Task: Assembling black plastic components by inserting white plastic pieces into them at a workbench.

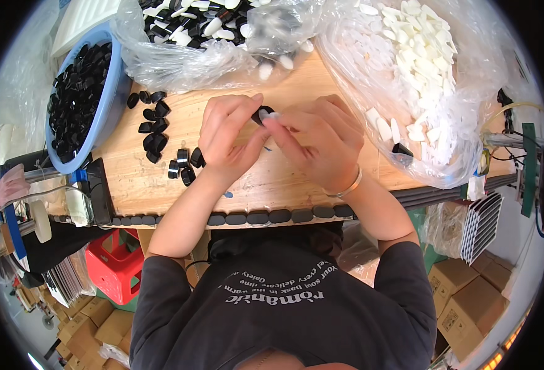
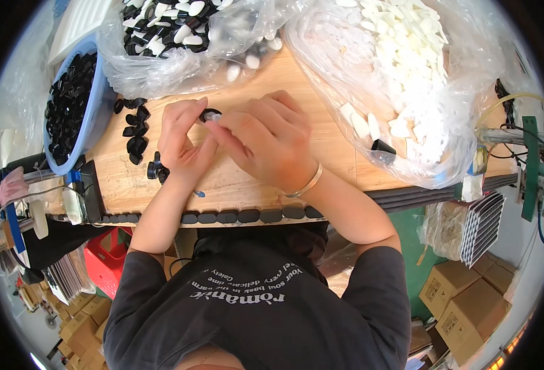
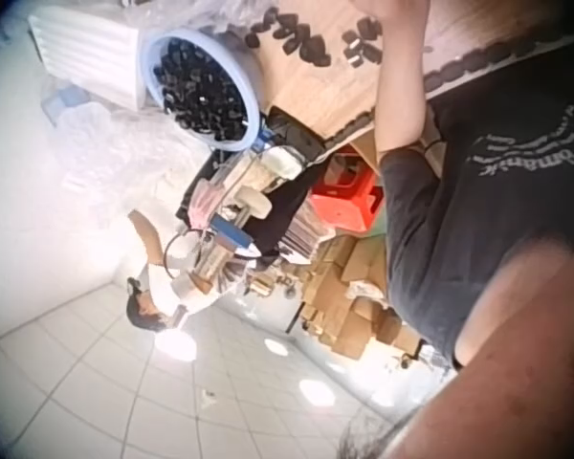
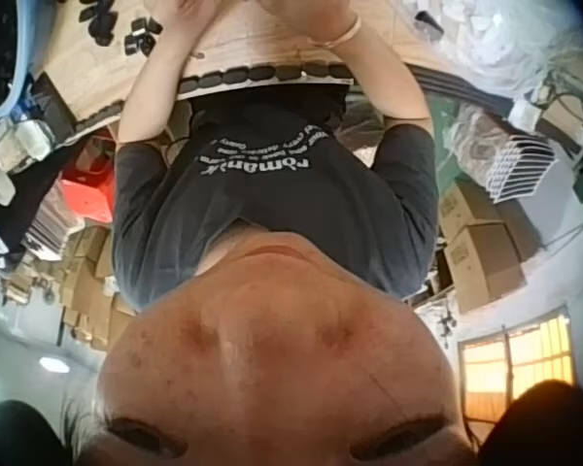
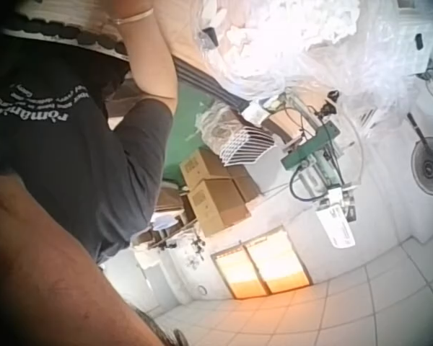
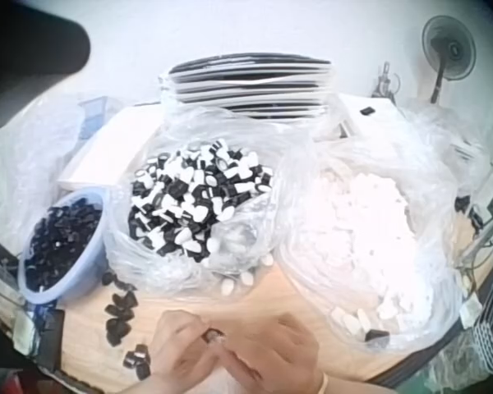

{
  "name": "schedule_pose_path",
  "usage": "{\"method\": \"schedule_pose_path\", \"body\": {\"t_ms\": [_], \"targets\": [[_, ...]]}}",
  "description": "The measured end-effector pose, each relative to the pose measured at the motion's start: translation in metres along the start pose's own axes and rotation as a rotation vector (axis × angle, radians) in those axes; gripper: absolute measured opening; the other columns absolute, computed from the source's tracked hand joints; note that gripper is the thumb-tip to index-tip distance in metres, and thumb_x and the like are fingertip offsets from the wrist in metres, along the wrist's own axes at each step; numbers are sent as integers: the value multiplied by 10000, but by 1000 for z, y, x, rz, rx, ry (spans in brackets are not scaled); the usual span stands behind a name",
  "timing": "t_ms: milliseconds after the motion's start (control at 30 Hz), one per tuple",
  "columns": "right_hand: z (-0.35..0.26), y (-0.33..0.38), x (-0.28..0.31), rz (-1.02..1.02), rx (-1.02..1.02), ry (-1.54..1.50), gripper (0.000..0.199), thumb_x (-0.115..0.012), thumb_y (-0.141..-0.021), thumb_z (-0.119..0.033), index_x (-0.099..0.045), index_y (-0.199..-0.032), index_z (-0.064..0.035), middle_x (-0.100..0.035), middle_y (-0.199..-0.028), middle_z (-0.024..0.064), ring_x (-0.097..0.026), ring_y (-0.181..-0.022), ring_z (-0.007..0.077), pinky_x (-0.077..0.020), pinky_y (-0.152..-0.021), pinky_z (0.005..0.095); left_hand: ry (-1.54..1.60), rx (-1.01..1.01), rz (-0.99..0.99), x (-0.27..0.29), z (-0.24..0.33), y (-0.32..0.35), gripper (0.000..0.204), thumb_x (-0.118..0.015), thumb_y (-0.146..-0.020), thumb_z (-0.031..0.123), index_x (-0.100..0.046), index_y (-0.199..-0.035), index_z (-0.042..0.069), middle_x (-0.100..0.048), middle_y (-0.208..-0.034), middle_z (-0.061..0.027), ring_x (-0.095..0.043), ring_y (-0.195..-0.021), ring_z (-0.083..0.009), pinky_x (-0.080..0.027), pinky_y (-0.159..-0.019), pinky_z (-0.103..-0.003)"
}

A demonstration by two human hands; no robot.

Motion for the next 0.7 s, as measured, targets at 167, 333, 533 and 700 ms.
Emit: {"method": "schedule_pose_path", "body": {"t_ms": [167, 333, 533, 700], "targets": [[-5, 2, -5, -23, 16, 24, 237, -804, -676, -55, -632, -836, -85, -631, -700, 21, -541, -537, 168, -406, -551, 281, -16, 2, 13, 3, -1, 0, 490, -756, -578, -52, -632, -1052, -41, -615, -925, -139, -573, -784, -279, -469, -686, -335], [-5, 4, -4, -30, 37, 39, 236, -799, -683, -60, -633, -849, -84, -657, -744, 28, -557, -560, 170, -405, -560, 280, 3, 15, -3, 1, -1, -1, 485, -746, -581, -59, -632, -1052, -41, -622, -939, -144, -582, -797, -283, -474, -698, -335], [-11, -2, 2, -3, 119, 97, 238, -804, -672, -44, -629, -831, -76, -667, -757, 44, -556, -553, 168, -403, -551, 281, 27, 25, -15, 1, 0, -2, 501, -804, -578, -4, -634, -1047, -48, -636, -906, -140, -590, -782, -279, -481, -689, -338], [-5, -5, 8, 39, 104, 112, 230, -807, -674, -29, -617, -797, -69, -667, -753, 54, -550, -543, 170, -398, -538, 280, 22, 10, -13, -3, 1, -2, 538, -852, -570, 68, -635, -1049, -47, -639, -881, -129, -592, -778, -268, -482, -680, -330]]}}
Point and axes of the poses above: each hand's wrist, its own y-axis away from the middle knuckle, its own x-axis out of the back of the hand, z = x × y, the point moved 9 cm from there along -y, towards the middle knuckle
